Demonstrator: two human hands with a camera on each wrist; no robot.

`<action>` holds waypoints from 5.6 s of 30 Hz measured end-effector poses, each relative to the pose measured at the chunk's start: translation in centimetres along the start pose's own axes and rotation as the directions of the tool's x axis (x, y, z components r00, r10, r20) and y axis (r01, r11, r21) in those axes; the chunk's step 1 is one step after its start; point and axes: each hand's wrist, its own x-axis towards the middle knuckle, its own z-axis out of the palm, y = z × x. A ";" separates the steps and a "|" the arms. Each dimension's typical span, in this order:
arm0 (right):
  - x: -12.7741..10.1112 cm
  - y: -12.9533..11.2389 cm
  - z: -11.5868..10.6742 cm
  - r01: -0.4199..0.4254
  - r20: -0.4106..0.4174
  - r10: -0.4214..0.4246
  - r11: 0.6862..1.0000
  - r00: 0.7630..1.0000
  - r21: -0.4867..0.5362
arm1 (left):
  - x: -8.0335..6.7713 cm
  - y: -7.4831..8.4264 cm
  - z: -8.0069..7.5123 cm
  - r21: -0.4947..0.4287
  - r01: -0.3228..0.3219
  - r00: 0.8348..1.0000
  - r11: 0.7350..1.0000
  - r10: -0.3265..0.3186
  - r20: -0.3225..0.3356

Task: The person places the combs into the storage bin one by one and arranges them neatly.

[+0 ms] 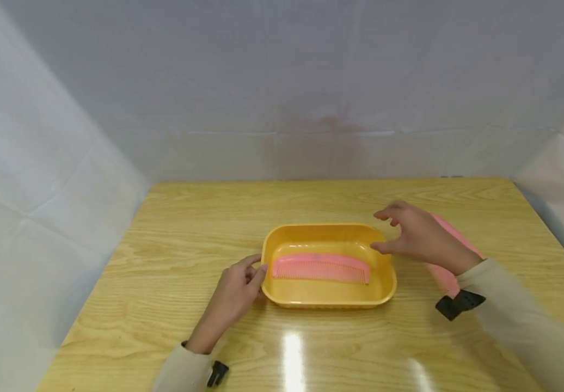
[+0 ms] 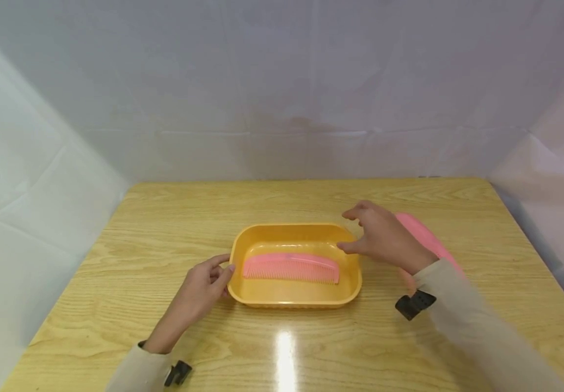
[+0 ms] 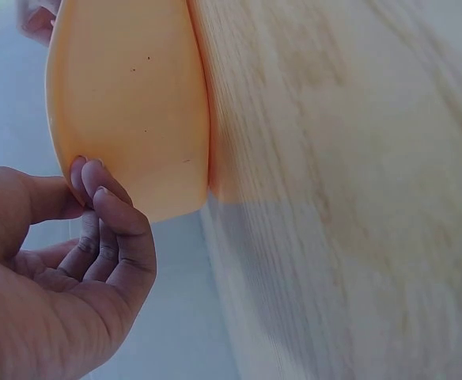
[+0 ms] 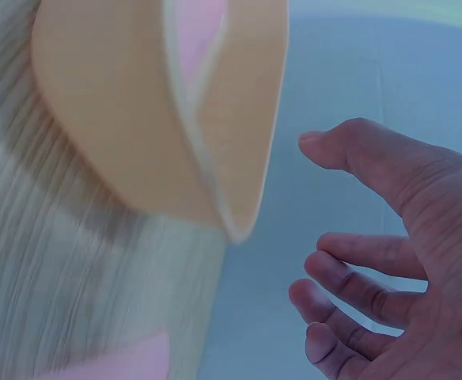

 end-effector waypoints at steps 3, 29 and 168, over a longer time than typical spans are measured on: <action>-0.6 0.9 -0.6 -0.026 -0.021 0.026 1.000 0.999 0.000 | 0.0 0.0 0.0 -0.001 0.002 1.000 1.000 -0.002 0.000; -5.3 9.4 -1.4 -0.308 -0.028 0.308 0.951 0.951 -0.027 | -0.3 0.0 -0.2 -0.020 0.014 1.000 1.000 -0.014 -0.004; 3.3 -3.8 4.2 0.083 0.007 -0.083 0.996 0.997 0.045 | -0.2 0.1 0.1 0.001 0.034 0.999 0.999 -0.034 -0.009</action>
